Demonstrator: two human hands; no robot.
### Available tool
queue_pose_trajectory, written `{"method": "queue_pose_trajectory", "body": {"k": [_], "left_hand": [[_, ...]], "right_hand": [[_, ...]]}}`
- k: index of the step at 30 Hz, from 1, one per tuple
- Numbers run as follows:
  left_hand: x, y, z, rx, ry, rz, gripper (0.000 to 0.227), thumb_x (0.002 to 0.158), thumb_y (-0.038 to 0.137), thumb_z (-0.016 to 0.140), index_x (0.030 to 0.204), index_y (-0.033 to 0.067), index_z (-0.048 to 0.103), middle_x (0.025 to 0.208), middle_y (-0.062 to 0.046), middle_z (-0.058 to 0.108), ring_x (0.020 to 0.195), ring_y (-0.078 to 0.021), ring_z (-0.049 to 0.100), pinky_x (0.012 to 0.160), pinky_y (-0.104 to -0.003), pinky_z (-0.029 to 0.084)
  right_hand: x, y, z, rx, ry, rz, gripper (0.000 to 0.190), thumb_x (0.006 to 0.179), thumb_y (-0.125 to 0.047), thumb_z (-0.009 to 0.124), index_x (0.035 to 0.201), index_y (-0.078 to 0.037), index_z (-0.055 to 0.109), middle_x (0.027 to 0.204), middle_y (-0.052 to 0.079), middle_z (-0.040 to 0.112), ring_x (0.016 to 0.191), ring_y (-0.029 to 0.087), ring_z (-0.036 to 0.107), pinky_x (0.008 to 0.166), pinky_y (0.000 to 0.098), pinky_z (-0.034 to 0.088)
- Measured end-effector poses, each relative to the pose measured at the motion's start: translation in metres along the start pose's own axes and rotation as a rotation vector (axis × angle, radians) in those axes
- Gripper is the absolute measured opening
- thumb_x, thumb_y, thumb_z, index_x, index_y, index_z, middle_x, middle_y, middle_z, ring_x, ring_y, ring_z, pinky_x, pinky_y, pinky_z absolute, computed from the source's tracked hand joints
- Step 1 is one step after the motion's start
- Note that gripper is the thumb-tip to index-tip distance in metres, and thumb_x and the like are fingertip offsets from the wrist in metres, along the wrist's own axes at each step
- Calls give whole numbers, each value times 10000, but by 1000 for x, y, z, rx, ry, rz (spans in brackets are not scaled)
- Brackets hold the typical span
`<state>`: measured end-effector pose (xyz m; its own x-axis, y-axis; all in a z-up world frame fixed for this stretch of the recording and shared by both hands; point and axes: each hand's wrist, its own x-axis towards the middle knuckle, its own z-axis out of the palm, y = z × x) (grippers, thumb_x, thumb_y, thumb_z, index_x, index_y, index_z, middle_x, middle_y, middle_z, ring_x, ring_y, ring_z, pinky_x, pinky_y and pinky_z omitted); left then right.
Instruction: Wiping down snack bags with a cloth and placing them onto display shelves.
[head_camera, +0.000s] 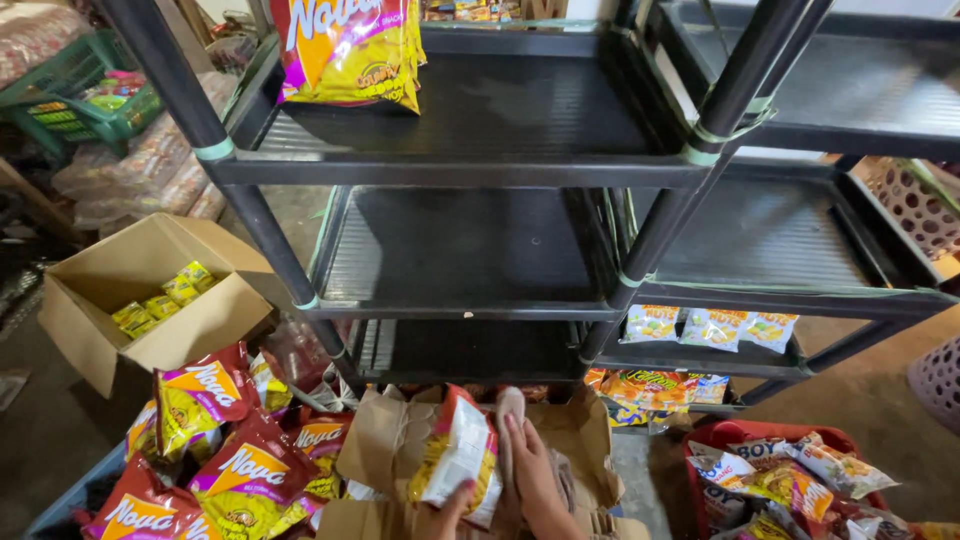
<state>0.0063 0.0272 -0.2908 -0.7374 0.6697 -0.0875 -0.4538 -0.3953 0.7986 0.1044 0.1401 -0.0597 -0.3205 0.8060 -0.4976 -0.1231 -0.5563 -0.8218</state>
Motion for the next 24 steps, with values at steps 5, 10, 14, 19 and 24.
{"method": "queue_pose_trajectory", "body": {"k": [5, 10, 14, 19, 24], "left_hand": [[-7, 77, 60, -297, 355, -425, 493, 873, -19, 585, 1365, -2, 550, 1148, -249, 691, 931, -354, 677, 714, -426, 538], [8, 129, 98, 473, 57, -50, 563, 785, 2, 614, 1346, -27, 571, 1331, -195, 627, 1219, -298, 593, 1015, -389, 449], [16, 30, 40, -394, 91, -562, 377, 914, 171, 551, 1211, -41, 643, 1102, -202, 658, 969, -286, 576, 890, -382, 457], [0, 23, 23, -133, 209, -526, 385, 888, 131, 603, 1188, -86, 710, 1163, -210, 705, 1035, -280, 598, 914, -363, 443], [-1, 11, 7, 127, 269, -485, 318, 957, 263, 563, 1151, 46, 694, 926, -79, 692, 732, -157, 585, 615, -295, 461]], "right_hand": [[28, 35, -19, -196, 33, -341, 522, 975, -176, 628, 1460, -165, 437, 1061, 139, 650, 866, 209, 615, 722, 316, 521], [3, 25, -15, -374, 72, -767, 251, 904, -72, 641, 1155, -72, 635, 1057, 65, 698, 823, 156, 665, 694, 269, 568], [-27, 36, -11, -760, -256, -1017, 413, 849, -94, 738, 1248, -95, 634, 1093, 88, 704, 932, 275, 689, 804, 373, 553], [-8, 53, -14, -842, 41, -1047, 406, 852, -185, 729, 1229, -118, 595, 1056, 74, 604, 951, 254, 542, 885, 399, 420], [3, 45, -12, -858, 16, -884, 249, 911, -141, 684, 1130, -59, 599, 982, 94, 603, 869, 240, 573, 767, 375, 477]]}}
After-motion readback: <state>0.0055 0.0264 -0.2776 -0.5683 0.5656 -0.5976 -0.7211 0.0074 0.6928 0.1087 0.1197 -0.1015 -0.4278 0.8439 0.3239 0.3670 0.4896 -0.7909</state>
